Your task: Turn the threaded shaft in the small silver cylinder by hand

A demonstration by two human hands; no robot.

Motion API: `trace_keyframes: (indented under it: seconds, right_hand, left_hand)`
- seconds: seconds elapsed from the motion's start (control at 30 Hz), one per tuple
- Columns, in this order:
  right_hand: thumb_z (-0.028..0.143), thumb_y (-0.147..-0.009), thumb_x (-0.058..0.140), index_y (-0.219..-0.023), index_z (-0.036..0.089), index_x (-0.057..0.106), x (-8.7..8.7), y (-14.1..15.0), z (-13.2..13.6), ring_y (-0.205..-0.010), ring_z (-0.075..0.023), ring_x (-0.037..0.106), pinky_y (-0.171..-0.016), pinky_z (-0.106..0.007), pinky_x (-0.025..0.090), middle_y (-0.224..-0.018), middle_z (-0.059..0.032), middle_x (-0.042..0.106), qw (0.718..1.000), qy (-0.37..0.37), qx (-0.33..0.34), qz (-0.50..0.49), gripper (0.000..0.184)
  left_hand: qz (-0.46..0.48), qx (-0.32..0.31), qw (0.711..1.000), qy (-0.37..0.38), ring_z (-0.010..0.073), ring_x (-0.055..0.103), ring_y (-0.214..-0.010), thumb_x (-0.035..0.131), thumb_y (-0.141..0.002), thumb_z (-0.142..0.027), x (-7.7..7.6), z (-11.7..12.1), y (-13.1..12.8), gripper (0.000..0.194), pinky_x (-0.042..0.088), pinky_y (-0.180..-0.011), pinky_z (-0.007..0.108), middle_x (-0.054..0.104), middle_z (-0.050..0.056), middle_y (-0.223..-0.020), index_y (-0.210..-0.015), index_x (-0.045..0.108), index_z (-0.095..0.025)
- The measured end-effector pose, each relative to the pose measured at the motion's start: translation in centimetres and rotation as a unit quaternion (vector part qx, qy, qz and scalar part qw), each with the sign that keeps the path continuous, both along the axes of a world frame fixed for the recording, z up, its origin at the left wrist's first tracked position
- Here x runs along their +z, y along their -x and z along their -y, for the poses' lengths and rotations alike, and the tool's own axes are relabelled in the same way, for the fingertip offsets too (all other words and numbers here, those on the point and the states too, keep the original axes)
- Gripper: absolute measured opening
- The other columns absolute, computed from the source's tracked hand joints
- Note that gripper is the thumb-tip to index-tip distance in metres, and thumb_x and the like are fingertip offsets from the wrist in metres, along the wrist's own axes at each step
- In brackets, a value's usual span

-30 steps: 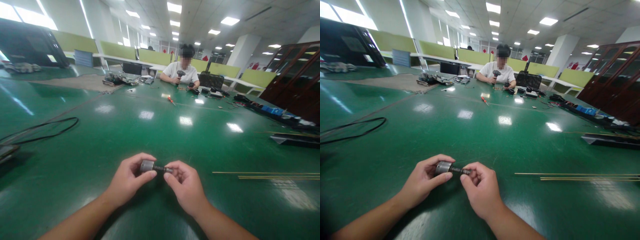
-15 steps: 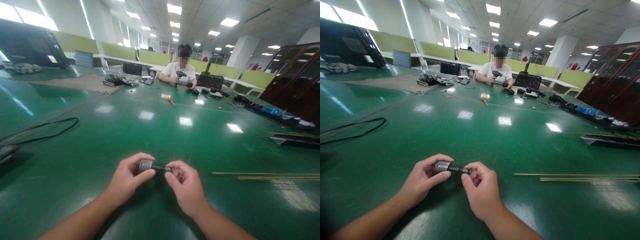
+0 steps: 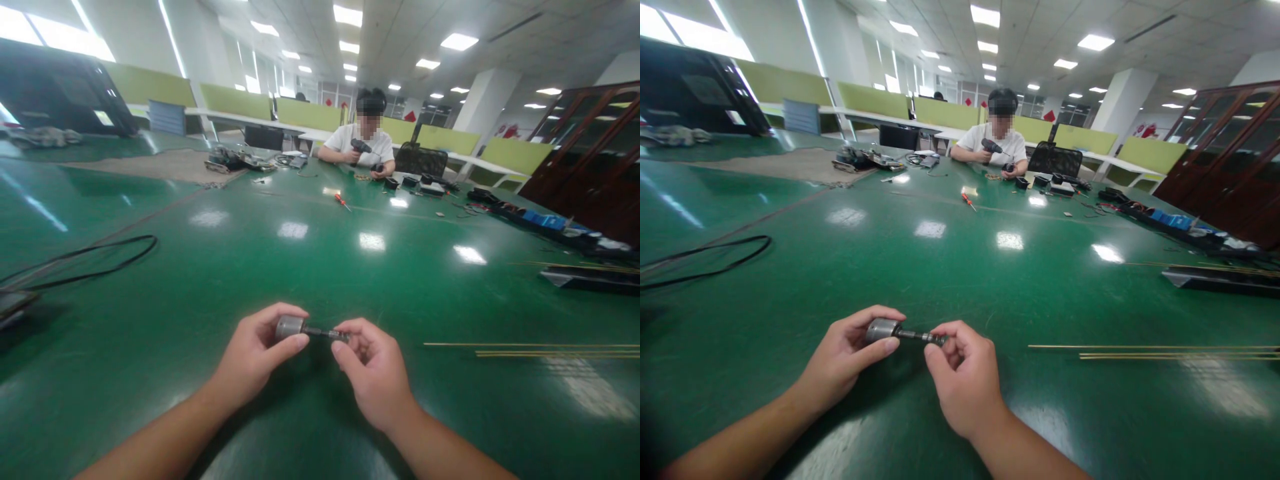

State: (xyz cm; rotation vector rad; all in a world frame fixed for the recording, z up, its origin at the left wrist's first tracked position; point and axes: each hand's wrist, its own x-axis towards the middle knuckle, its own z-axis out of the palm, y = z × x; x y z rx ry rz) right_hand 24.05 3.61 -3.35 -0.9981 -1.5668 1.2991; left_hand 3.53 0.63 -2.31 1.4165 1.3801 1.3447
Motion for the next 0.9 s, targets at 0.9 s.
trace_keyframes:
  seconds: [0.9]
  right_hand:
    - [0.052,-0.094,0.057,-0.079,0.016,0.061,0.1,0.0,-0.3,-0.046,-0.0087,0.038,-0.046,-0.023,0.027,-0.053,0.0040,0.052,0.989,0.052,-0.051,-0.125,0.039]
  left_hand:
    - [0.131,0.083,0.988,-0.006,0.0134,0.056,-0.066,0.079,-0.077,-0.035,-0.7,-1.0,0.2,0.039,0.041,-0.063,0.022,0.066,-0.003,-0.077,-0.099,0.049,-0.023]
